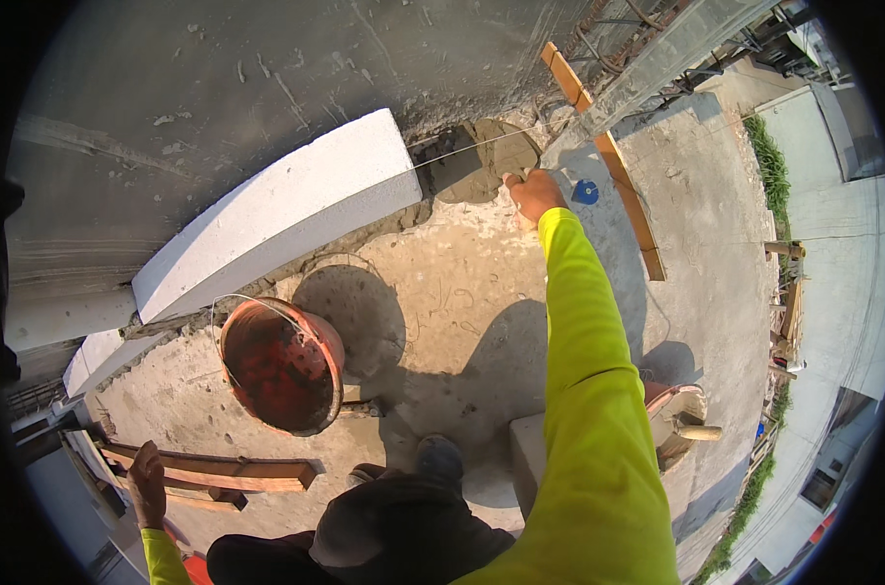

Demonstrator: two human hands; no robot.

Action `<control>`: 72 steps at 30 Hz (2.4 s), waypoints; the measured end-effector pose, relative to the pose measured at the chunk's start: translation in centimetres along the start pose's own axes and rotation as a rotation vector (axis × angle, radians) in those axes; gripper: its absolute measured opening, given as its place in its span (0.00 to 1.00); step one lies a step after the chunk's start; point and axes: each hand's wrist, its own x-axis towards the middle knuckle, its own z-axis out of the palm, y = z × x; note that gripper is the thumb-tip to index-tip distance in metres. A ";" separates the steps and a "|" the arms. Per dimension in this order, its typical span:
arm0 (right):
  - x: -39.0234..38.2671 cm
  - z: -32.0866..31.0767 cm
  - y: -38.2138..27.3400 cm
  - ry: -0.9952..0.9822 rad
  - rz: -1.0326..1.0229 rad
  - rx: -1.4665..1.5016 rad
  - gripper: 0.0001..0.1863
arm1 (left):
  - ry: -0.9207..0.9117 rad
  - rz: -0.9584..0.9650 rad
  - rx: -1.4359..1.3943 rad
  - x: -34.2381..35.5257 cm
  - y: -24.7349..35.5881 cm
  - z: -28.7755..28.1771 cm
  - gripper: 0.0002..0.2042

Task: The person scoops cement from a bucket with a trowel and applies it to a low wall. They place a white block on the mortar, tap it into position with a hammer, and continue applying mortar to the joints between blocks.

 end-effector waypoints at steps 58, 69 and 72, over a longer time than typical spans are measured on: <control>-29.6 8.4 -6.7 -0.422 -0.935 -0.695 0.24 | -0.519 0.391 -0.678 9.8 13.5 16.7 0.16; -26.1 16.5 -4.5 -1.138 -0.974 -0.743 0.13 | -0.665 0.441 -0.535 8.0 19.5 17.6 0.08; -27.1 15.3 -3.9 -1.192 -0.812 -0.313 0.16 | -0.660 0.474 -0.498 8.2 19.4 17.4 0.08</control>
